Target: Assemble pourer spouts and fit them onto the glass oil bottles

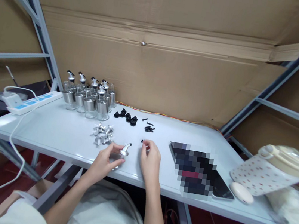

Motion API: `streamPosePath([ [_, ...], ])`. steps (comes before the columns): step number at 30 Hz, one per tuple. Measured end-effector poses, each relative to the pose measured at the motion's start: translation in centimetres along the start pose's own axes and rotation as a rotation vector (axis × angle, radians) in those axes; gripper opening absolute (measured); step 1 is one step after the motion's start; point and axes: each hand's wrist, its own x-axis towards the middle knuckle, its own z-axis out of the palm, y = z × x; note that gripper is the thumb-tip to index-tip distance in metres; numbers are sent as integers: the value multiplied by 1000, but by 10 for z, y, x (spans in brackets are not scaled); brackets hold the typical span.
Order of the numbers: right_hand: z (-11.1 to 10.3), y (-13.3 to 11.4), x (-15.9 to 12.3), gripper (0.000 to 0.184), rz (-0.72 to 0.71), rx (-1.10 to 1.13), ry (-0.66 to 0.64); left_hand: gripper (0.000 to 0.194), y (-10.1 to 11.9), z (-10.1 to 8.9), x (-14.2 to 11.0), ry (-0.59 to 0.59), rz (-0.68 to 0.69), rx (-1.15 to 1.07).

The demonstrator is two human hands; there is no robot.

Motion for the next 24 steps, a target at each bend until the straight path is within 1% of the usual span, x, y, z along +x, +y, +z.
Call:
streamPosePath([
  [3,-5,-14,-7,26,-61,109,-74,26,-3,1,0,29,31,1],
  [6,-8,-23,-13,22,-111,183,-175,23,-5,2,1,34,106,-8],
  [9,-10,-27,-15,14,-149,256,-266,18,-6,3,2,55,163,17],
  [12,-11,-27,-15,11,-155,311,-308,14,-6,6,3,86,189,72],
  [15,-11,-26,-14,12,-129,341,-341,13,-5,8,3,65,209,126],
  [18,-9,-24,-13,13,-89,370,-322,19,1,6,4,-16,232,142],
  [21,-6,-20,-12,14,-91,389,-242,28,11,-6,10,-105,261,173],
  [22,-5,-18,-12,14,-89,398,-210,30,15,-12,15,-111,272,202],
  [24,-3,-14,-12,16,-70,431,-152,29,22,-26,31,-78,298,303],
])
